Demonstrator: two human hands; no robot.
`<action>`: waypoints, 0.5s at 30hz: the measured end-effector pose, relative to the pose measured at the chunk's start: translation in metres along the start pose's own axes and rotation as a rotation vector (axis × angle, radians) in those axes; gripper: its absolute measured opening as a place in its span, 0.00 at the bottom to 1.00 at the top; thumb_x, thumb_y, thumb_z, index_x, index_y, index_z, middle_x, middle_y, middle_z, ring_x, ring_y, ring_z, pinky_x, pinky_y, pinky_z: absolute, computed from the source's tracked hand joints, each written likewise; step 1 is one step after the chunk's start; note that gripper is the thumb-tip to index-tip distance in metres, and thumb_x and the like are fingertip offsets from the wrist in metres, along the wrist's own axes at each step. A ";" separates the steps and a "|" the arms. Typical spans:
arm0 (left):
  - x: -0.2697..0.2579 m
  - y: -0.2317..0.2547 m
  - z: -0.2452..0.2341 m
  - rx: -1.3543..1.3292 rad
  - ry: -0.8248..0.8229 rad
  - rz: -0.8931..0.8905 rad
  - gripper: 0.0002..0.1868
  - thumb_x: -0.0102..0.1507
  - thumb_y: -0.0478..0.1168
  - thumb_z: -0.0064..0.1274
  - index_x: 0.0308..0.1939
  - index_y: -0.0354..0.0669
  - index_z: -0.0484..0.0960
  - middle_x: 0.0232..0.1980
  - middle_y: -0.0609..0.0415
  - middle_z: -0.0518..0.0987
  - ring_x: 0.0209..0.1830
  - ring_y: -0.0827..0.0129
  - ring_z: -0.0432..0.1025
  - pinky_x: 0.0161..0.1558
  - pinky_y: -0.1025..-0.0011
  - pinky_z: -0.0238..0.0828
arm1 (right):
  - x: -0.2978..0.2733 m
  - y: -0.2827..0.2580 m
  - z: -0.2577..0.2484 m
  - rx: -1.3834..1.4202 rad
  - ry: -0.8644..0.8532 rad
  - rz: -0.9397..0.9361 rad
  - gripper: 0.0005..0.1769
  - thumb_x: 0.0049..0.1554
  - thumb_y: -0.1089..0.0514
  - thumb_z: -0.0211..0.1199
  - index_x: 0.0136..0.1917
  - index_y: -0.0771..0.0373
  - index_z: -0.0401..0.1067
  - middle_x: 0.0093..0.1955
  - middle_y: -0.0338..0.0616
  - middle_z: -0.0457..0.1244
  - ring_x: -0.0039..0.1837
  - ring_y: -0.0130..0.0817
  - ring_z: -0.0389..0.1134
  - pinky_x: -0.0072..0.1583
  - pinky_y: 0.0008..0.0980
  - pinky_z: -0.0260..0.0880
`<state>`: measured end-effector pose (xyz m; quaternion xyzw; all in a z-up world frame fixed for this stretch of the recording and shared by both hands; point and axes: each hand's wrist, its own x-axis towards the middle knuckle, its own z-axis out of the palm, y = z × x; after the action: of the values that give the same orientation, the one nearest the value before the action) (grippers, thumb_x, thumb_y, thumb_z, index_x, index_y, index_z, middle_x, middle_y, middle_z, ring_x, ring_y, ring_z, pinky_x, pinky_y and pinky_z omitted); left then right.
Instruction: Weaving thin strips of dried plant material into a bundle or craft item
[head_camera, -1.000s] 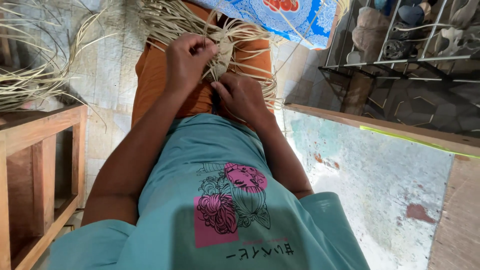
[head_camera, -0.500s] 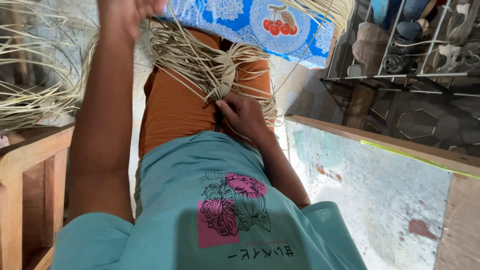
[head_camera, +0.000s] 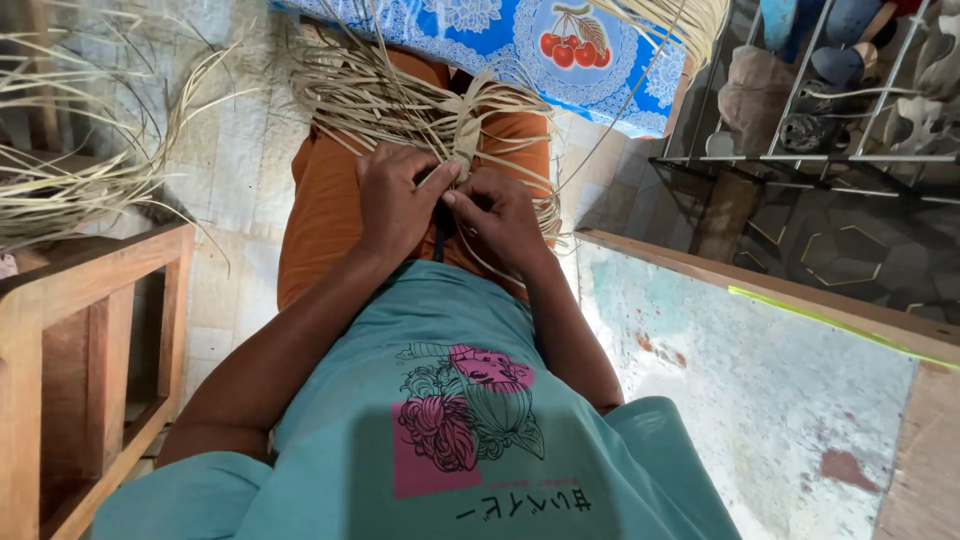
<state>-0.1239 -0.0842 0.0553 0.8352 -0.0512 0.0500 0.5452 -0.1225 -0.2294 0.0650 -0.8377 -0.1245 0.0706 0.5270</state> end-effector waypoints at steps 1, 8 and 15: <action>0.002 -0.001 0.003 -0.067 0.015 -0.075 0.13 0.62 0.42 0.52 0.30 0.32 0.77 0.26 0.45 0.72 0.34 0.55 0.68 0.39 0.61 0.60 | 0.000 0.003 0.001 0.058 0.013 -0.003 0.09 0.50 0.57 0.62 0.30 0.59 0.71 0.26 0.45 0.58 0.32 0.38 0.62 0.38 0.31 0.61; 0.028 -0.047 0.024 -0.286 -0.082 -0.287 0.10 0.58 0.43 0.57 0.25 0.43 0.78 0.19 0.54 0.73 0.15 0.75 0.67 0.17 0.80 0.60 | -0.001 0.026 0.019 0.355 0.206 0.018 0.06 0.49 0.58 0.65 0.33 0.62 0.73 0.34 0.40 0.56 0.41 0.25 0.57 0.45 0.26 0.57; 0.053 0.006 -0.018 0.005 -0.125 0.301 0.13 0.59 0.39 0.59 0.20 0.46 0.77 0.20 0.62 0.71 0.20 0.74 0.61 0.45 0.57 0.53 | 0.003 0.010 0.039 0.735 0.274 0.107 0.08 0.51 0.59 0.58 0.33 0.62 0.65 0.30 0.33 0.52 0.31 0.20 0.50 0.35 0.19 0.48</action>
<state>-0.0732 -0.0722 0.0754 0.8209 -0.2096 0.0792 0.5252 -0.1278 -0.1990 0.0390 -0.6001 0.0244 0.0252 0.7992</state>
